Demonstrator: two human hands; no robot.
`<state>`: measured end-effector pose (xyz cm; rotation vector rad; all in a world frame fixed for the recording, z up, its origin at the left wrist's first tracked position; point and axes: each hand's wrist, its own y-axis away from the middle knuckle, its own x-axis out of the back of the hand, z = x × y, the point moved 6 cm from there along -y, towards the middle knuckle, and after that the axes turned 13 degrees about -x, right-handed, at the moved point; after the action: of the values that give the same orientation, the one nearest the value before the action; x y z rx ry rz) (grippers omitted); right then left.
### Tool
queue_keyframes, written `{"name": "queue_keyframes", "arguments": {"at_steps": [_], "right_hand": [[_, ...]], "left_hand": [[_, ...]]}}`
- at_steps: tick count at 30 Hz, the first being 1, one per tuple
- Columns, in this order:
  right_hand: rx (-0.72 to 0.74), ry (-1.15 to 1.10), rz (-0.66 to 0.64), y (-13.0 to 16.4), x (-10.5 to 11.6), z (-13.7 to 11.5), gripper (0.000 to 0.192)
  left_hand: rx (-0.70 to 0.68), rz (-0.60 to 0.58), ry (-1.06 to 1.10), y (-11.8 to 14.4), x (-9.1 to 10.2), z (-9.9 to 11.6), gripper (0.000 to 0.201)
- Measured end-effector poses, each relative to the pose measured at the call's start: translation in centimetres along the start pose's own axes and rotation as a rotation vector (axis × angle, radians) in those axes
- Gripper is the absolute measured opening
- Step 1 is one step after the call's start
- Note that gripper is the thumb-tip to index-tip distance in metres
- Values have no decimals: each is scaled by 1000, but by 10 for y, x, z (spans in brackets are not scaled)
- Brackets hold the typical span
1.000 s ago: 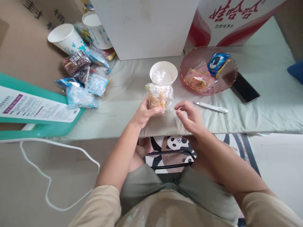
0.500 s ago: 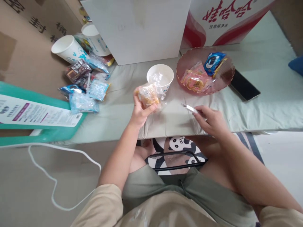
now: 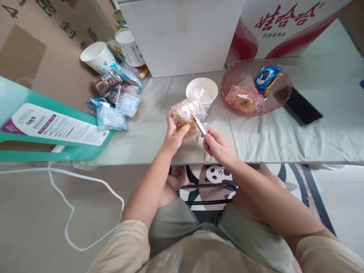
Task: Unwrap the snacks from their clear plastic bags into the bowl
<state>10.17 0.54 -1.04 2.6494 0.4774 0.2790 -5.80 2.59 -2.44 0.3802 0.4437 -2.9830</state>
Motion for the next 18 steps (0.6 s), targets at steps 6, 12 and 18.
{"name": "queue_keyframes", "arguments": {"at_steps": [6,12,18], "right_hand": [[-116,295,-33,5,8,10,24],[9,493,217,4,60,10,28],[171,896,548,-2,113,16,32]], "left_hand": [[70,217,43,-6,26,20,70],[-111,361,-9,-15,49,29,60],[158,336,-112,1,37,5,62]]}}
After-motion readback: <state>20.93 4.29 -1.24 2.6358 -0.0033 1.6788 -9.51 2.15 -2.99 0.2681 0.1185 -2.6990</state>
